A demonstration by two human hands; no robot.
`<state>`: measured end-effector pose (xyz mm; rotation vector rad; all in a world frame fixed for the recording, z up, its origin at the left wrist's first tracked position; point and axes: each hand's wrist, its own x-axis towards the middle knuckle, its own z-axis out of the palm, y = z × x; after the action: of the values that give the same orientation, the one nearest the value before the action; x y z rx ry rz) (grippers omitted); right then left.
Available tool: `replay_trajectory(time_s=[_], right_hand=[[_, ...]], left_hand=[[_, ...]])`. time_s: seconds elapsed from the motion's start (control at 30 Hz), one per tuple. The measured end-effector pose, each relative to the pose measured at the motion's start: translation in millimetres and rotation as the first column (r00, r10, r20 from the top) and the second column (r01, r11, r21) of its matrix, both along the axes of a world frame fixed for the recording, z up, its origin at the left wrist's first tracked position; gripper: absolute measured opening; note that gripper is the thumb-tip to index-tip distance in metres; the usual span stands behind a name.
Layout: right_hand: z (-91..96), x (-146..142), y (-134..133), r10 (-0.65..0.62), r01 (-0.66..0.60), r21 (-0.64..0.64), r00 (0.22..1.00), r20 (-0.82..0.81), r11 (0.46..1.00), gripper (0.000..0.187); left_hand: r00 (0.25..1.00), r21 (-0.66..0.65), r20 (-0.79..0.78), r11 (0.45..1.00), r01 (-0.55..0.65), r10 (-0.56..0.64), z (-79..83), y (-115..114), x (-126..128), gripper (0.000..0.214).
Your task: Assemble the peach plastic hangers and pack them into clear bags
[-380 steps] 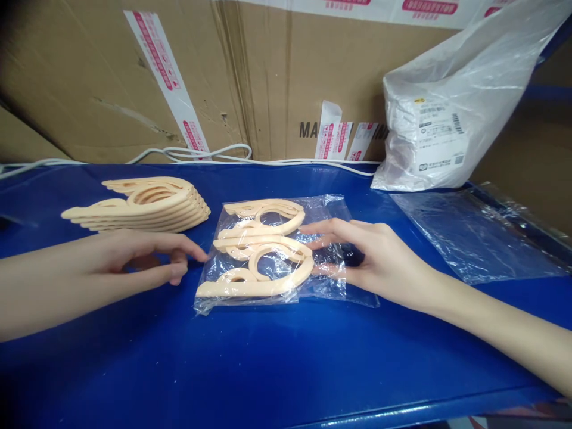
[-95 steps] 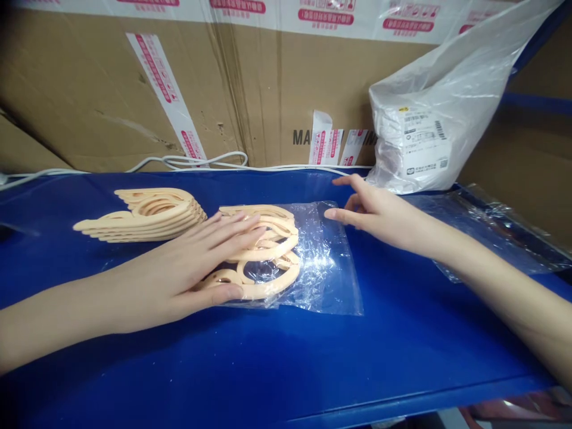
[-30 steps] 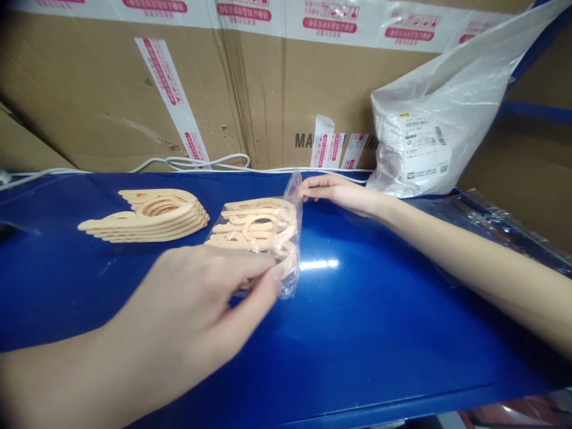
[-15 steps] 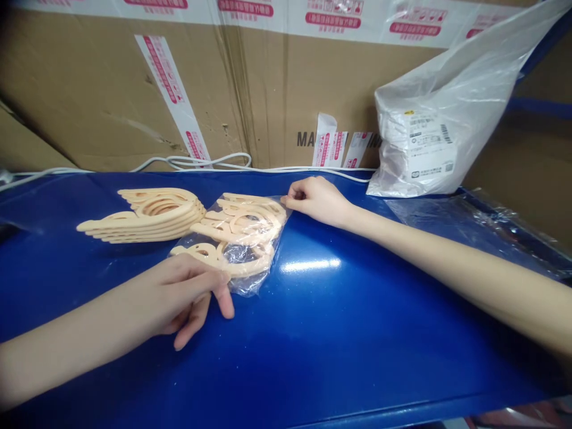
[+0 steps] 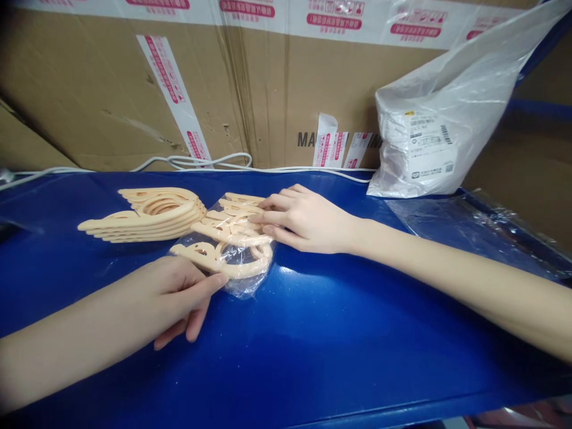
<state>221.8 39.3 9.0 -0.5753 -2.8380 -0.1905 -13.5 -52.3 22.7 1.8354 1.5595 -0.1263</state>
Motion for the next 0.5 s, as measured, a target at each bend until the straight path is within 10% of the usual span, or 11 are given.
replay_trajectory(time_s=[0.1, 0.3, 0.5], right_hand=[[-4.0, 0.0, -4.5, -0.013, 0.012, 0.011, 0.999, 0.044, 1.000, 0.046], [-7.2, -0.4, -8.9, 0.007, -0.008, 0.010, 0.998, 0.057, 1.000, 0.047], [-7.7, -1.6, -13.1, -0.022, 0.024, -0.030, 0.999, 0.043, 0.999, 0.049]], left_hand=[[0.973, 0.351, -0.213, 0.923, 0.156, -0.084, 6.2, -2.4, -5.4, 0.055], [0.855, 0.834, -0.323, 0.305, 0.460, -0.406, 0.0, -7.7, -11.6, 0.024], [0.728, 0.778, -0.419, 0.198, 0.596, -0.543, -7.8, 3.7, -21.1, 0.036]])
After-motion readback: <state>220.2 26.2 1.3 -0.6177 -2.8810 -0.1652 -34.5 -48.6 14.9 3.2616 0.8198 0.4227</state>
